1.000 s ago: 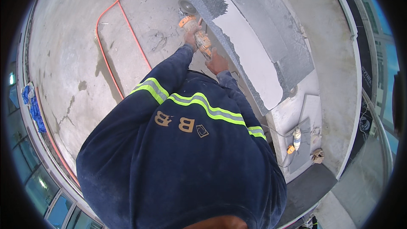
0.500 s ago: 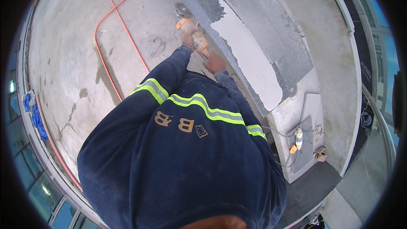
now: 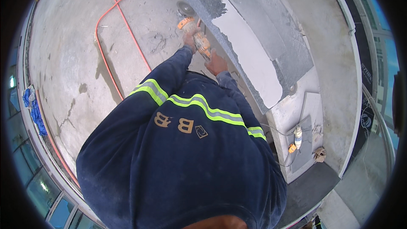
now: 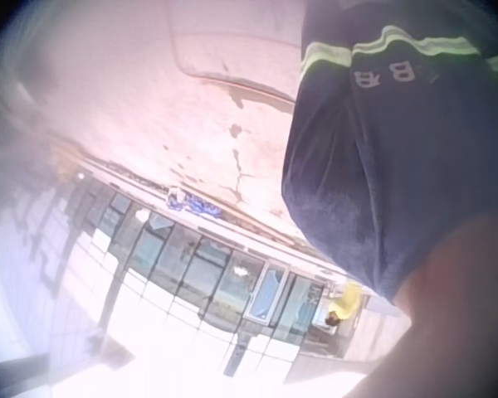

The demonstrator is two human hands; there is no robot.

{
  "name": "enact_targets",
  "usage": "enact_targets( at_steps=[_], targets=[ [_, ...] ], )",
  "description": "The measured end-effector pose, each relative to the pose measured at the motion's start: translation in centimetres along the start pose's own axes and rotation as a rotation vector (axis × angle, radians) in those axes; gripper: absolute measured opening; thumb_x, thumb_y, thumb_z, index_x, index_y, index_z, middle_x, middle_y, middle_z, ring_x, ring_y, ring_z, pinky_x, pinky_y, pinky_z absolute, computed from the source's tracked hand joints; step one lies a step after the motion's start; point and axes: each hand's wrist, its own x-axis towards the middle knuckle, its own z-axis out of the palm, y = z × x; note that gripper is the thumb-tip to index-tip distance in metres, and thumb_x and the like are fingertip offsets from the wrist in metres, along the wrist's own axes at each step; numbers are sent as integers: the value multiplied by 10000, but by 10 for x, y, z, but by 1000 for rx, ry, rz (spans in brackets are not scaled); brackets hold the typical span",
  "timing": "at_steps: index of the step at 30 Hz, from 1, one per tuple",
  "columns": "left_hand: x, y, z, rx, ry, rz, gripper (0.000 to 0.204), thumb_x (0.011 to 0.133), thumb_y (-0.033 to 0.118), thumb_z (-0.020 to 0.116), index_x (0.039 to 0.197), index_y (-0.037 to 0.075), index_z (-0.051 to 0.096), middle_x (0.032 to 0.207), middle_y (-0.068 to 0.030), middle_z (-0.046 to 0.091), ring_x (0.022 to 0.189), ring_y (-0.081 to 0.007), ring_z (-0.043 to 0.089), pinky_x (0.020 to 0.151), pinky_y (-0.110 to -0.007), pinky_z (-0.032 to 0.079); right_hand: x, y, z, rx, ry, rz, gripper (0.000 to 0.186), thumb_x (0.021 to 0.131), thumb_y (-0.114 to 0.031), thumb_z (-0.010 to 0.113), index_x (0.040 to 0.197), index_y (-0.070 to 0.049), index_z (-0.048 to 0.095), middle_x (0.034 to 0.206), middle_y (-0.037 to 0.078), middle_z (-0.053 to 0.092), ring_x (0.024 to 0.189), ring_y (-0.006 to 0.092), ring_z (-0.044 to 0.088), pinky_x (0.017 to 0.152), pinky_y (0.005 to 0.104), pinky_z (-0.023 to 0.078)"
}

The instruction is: The person uses an angle grinder to grind a concrete floor surface on a rooftop. They move the tool along a marked area, creating dust and exposing a darker layer beneath the surface.

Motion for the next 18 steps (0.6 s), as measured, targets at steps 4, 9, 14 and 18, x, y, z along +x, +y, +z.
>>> enact_targets(
  at_steps=[4,9,14,18],
  targets=[
    [3,-1,1,-16,25,-3,375,730,141,745,1032,11,565,809,-133,612,635,-285,661,594,-432,590,1,0,-2,-5,13,4,664,747,-310,693,1281,-34,411,984,270,663,934,448,643,807,531,502],
    [23,-1,-6,14,-55,7,370,812,216,668,1105,48,516,963,-179,640,809,-337,679,680,-468,581,12,0,-1,-1,27,-32,666,745,-307,691,1284,-36,410,968,275,660,917,448,644,800,526,503],
    [35,-1,-8,-28,-76,-76,391,816,227,661,1130,62,497,1046,-186,630,820,-338,670,703,-476,574,21,1,0,-3,58,-30,629,739,-297,687,1247,-36,422,930,269,663,900,444,647,782,523,507],
    [25,-2,-6,-2,-57,-31,407,823,255,660,1143,65,494,1026,-195,633,798,-343,671,704,-477,573,16,3,1,-14,80,-55,603,737,-295,690,1212,-31,430,914,262,666,886,441,651,777,519,508]
  ],
)
